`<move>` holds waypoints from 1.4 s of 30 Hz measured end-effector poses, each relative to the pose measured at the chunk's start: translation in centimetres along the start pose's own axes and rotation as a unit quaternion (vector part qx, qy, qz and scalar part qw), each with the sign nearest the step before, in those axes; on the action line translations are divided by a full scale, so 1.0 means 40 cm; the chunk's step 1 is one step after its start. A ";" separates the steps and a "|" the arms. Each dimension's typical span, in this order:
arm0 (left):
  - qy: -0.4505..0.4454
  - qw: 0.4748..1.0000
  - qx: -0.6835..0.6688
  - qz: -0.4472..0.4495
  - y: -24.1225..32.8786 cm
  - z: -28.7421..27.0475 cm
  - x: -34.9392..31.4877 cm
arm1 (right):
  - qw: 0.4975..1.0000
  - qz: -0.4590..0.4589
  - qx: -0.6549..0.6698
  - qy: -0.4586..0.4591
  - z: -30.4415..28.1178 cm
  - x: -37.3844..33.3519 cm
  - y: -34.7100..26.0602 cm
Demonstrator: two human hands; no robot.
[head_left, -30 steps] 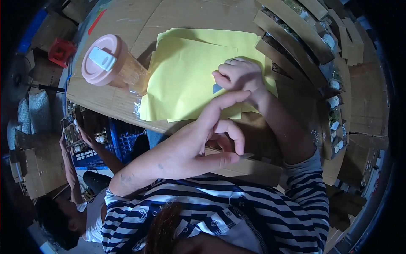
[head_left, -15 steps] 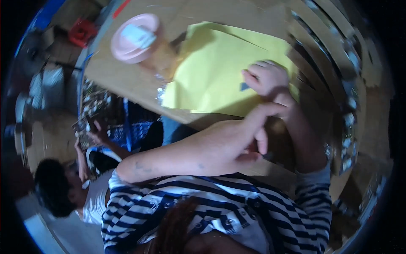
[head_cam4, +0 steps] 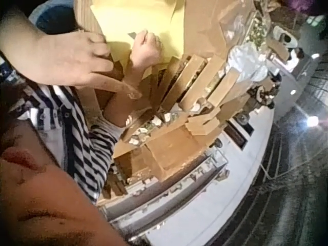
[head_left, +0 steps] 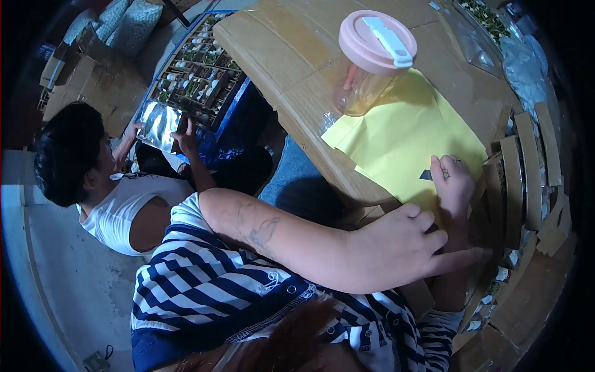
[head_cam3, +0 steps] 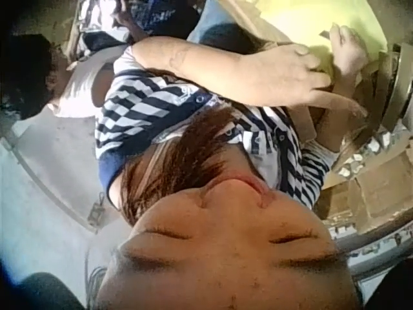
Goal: The person packages and labels decorative botanical craft kits by hand, placing decorative items and yellow paper into cardboard boxes and applying labels to the boxes.
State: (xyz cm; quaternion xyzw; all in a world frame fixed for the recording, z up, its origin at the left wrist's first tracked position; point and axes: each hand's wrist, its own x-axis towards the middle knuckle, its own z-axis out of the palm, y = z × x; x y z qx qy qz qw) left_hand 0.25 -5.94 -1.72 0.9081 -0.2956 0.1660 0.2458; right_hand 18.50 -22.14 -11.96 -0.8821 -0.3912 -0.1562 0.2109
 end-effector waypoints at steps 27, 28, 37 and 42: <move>-0.070 0.986 -0.152 0.025 -0.060 -0.012 -0.044 | 1.000 0.017 0.001 -0.015 -0.010 0.008 -0.010; -0.070 0.986 -0.149 0.028 -0.064 -0.014 -0.039 | 1.000 0.022 -0.001 -0.015 -0.014 0.012 -0.006; -0.137 0.965 -0.219 0.053 -0.073 -0.042 -0.021 | 1.000 -0.002 0.001 0.007 -0.020 0.008 -0.024; -0.146 0.954 -0.251 0.079 -0.081 -0.020 -0.006 | 1.000 -0.001 -0.013 0.022 -0.024 -0.002 -0.023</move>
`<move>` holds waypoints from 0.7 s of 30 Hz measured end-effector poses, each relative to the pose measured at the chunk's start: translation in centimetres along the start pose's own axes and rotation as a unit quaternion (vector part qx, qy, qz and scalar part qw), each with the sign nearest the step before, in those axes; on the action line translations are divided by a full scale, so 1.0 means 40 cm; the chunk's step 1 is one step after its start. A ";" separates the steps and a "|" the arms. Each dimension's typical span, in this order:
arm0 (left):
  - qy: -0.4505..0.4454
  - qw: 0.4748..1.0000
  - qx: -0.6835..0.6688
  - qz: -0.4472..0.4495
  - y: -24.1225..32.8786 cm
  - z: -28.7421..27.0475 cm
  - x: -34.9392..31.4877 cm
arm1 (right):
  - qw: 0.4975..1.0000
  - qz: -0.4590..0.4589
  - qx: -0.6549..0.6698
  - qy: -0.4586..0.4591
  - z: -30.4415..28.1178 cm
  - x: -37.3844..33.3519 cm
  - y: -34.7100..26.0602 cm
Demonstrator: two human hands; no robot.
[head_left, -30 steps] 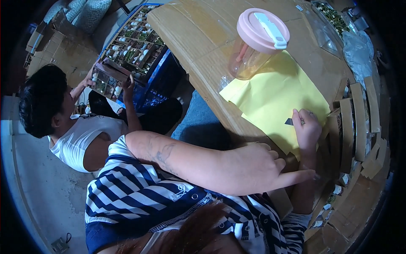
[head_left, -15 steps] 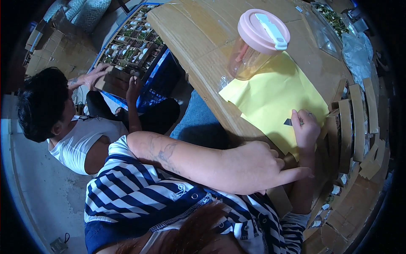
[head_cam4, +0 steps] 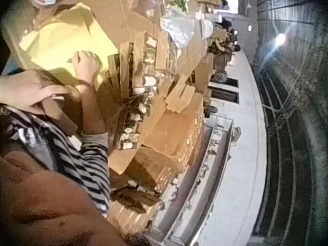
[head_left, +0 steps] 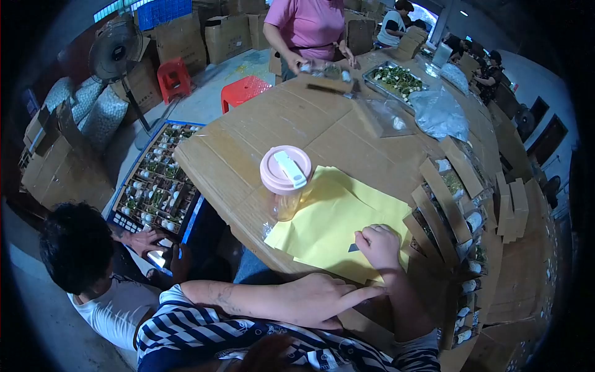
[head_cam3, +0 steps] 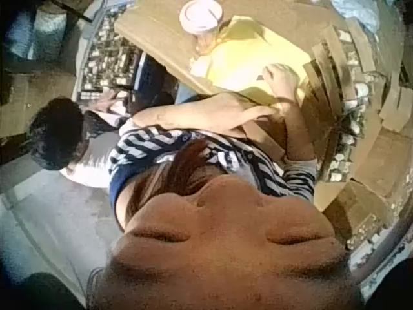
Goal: The person packages and labels decorative botanical craft kits by hand, placing decorative items and yellow paper into cardboard boxes and applying labels to the boxes.
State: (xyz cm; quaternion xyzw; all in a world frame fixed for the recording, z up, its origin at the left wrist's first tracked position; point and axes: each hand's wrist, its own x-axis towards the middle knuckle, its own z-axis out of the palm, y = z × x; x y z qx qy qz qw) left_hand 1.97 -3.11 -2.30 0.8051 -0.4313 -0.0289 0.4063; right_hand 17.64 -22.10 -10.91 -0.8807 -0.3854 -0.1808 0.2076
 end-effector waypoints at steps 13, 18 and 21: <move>0.069 0.979 0.165 0.102 0.022 0.002 0.001 | 1.000 0.009 0.007 0.000 -0.003 0.004 0.003; 0.041 0.982 0.165 0.088 0.022 0.028 0.001 | 1.000 0.003 0.014 0.011 0.002 0.000 0.006; 0.050 0.983 0.135 0.112 0.001 0.054 -0.003 | 1.000 0.007 0.014 0.001 0.003 0.003 0.001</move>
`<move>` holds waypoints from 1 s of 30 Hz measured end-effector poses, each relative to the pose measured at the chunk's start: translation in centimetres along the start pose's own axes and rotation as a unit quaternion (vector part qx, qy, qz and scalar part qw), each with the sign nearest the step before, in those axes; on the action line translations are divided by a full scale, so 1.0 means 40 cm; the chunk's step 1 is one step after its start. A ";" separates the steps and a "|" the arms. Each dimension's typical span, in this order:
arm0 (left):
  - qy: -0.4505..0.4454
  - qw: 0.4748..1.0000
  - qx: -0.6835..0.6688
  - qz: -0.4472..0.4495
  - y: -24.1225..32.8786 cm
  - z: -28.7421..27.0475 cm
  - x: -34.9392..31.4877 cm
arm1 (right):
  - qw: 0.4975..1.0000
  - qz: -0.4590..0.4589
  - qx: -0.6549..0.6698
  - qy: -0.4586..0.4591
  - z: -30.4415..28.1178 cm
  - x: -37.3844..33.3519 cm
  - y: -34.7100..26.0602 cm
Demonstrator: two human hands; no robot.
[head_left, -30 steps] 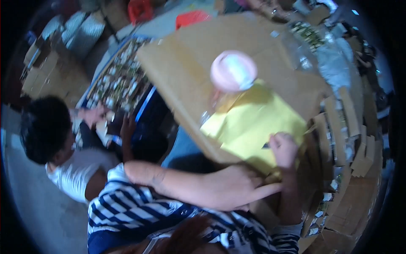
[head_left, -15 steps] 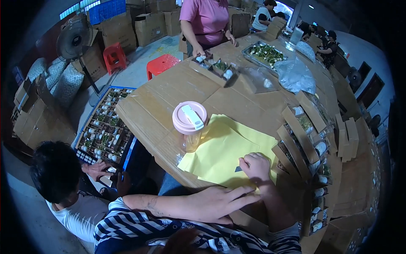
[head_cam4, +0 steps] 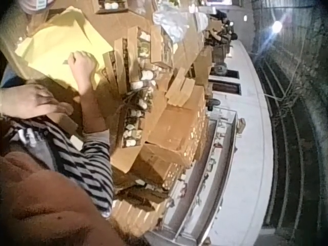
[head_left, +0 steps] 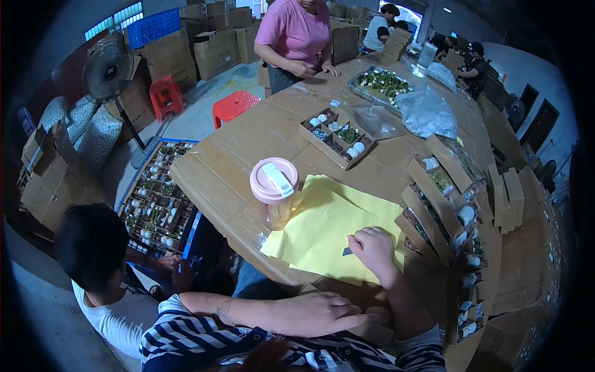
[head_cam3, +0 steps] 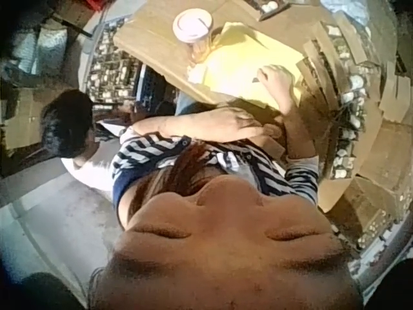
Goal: The person packages and labels decorative botanical craft kits by hand, placing decorative items and yellow paper into cardboard boxes and applying labels to the boxes.
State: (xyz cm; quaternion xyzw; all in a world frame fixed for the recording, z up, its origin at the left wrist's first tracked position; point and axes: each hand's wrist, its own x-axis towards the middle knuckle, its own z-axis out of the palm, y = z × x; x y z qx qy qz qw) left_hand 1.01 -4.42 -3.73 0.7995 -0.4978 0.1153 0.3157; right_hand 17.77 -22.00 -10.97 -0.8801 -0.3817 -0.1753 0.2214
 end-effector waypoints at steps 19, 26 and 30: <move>0.010 0.934 -0.291 -0.205 -0.066 -0.099 -0.110 | 1.000 0.002 0.002 -0.007 -0.003 -0.004 0.008; 0.206 0.930 -0.291 -0.088 -0.070 0.122 -0.132 | 1.000 -0.006 -0.009 -0.023 0.017 -0.003 0.013; 0.203 0.923 -0.302 -0.124 -0.064 0.188 -0.256 | 1.000 -0.019 0.012 0.000 0.020 -0.014 0.026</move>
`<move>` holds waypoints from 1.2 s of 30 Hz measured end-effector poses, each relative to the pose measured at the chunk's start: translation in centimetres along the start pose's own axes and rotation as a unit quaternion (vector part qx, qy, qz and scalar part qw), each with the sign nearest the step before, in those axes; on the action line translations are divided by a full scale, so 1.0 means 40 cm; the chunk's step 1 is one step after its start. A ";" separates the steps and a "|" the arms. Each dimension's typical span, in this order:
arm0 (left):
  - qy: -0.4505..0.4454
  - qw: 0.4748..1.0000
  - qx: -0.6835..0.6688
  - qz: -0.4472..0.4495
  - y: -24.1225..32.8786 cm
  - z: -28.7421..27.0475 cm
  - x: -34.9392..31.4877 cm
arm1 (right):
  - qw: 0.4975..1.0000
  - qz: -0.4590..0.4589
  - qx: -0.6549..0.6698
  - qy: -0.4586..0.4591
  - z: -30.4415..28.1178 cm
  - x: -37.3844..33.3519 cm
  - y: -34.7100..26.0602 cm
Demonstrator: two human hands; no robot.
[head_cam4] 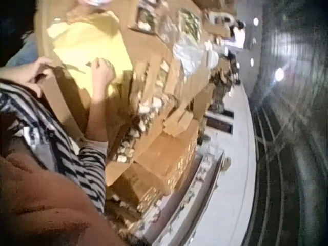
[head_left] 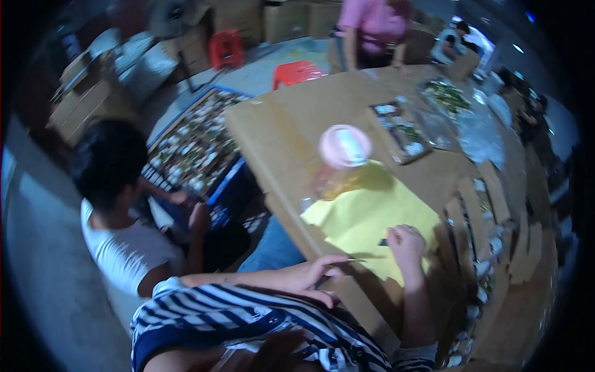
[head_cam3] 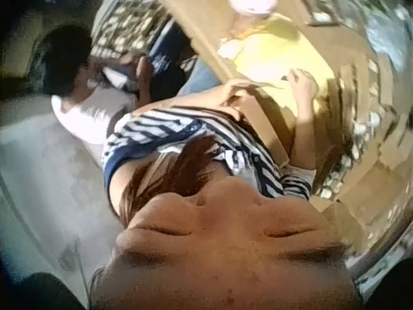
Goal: The person packages and labels decorative botanical craft kits by hand, placing decorative items and yellow paper into cardboard boxes and applying labels to the boxes.
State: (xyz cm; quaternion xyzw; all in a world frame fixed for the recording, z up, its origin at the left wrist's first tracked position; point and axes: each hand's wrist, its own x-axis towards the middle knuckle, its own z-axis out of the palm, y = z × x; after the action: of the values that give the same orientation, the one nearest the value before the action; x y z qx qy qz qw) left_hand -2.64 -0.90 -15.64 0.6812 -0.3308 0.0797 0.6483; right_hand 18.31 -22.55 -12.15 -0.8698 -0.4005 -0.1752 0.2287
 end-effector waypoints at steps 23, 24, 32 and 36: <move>0.077 0.953 0.220 0.192 0.168 0.144 0.314 | 0.997 0.026 0.008 -0.070 -0.002 0.005 0.019; 0.124 0.954 0.210 0.175 0.170 0.159 0.320 | 0.997 0.030 0.002 -0.071 -0.009 -0.001 0.023; 0.066 0.995 0.014 -0.066 0.210 -0.002 0.303 | 0.981 0.103 0.024 -0.165 0.028 0.052 -0.035; -0.113 0.965 -0.067 -0.228 0.207 -0.060 0.356 | 0.997 0.053 -0.022 -0.051 0.012 0.021 -0.001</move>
State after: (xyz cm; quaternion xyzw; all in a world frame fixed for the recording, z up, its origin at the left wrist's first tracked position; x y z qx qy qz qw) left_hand 4.47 -3.10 -0.75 0.6984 -0.2425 -0.1697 0.6516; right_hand 18.87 -21.75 -12.13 -0.9025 -0.3608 -0.1272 0.1978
